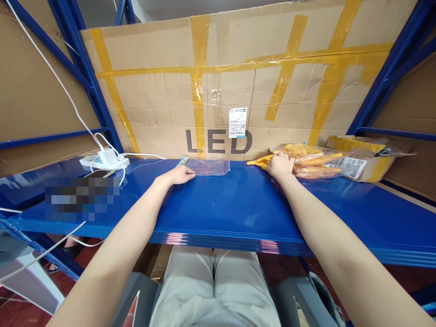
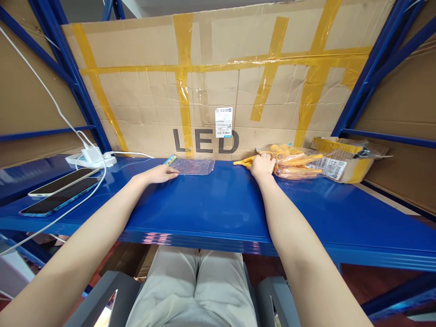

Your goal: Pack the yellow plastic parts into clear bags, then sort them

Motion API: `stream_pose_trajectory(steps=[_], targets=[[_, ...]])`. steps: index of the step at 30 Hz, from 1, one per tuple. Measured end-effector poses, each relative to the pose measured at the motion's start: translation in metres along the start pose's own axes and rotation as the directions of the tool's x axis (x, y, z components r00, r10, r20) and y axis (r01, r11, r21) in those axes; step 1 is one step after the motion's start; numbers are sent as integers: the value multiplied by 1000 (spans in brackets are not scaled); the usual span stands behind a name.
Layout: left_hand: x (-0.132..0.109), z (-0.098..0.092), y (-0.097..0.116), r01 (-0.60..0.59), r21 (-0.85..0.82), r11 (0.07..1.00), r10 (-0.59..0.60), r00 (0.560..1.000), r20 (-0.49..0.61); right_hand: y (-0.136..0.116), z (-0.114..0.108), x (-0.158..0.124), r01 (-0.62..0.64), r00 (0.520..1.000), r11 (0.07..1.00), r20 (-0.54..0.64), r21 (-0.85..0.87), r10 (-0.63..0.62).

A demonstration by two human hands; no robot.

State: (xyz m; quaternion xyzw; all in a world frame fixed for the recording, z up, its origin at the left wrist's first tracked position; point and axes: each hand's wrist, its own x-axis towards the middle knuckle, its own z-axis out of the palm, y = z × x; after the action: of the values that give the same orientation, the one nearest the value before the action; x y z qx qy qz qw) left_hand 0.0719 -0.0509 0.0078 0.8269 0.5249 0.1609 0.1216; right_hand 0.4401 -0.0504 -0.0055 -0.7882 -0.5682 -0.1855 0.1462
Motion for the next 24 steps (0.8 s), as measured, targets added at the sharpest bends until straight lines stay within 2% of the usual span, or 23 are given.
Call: stream_pose_trajectory(steps=[5,9,12,15,18,20,24], targets=[[-1,-1,-1,-12,2,1000,12,1000,5,-1,-9,-3,14,1000,999,-1,44,-14],[-1,-1,0,2,7,1000,-2,1000,9,-11,-21,-7,71,996,981,-71,178,-60],[-2,-1,1,17,-4,1000,-17,1000,6,-24,-28,-13,206,975,932,-140,297,-171],[-2,-1,2,25,-11,1000,-25,1000,-5,-40,-30,-19,377,926,819,-183,431,-330],[0,-1,-2,48,9,999,-48,999,-16,-53,-29,-25,465,869,688,-139,557,-475],[1,-1,-6,67,32,997,-66,997,-33,-58,-27,-28,473,835,642,-75,604,-545],[4,0,-13,84,67,994,-79,994,-74,-58,-21,-29,428,798,669,94,607,-596]])
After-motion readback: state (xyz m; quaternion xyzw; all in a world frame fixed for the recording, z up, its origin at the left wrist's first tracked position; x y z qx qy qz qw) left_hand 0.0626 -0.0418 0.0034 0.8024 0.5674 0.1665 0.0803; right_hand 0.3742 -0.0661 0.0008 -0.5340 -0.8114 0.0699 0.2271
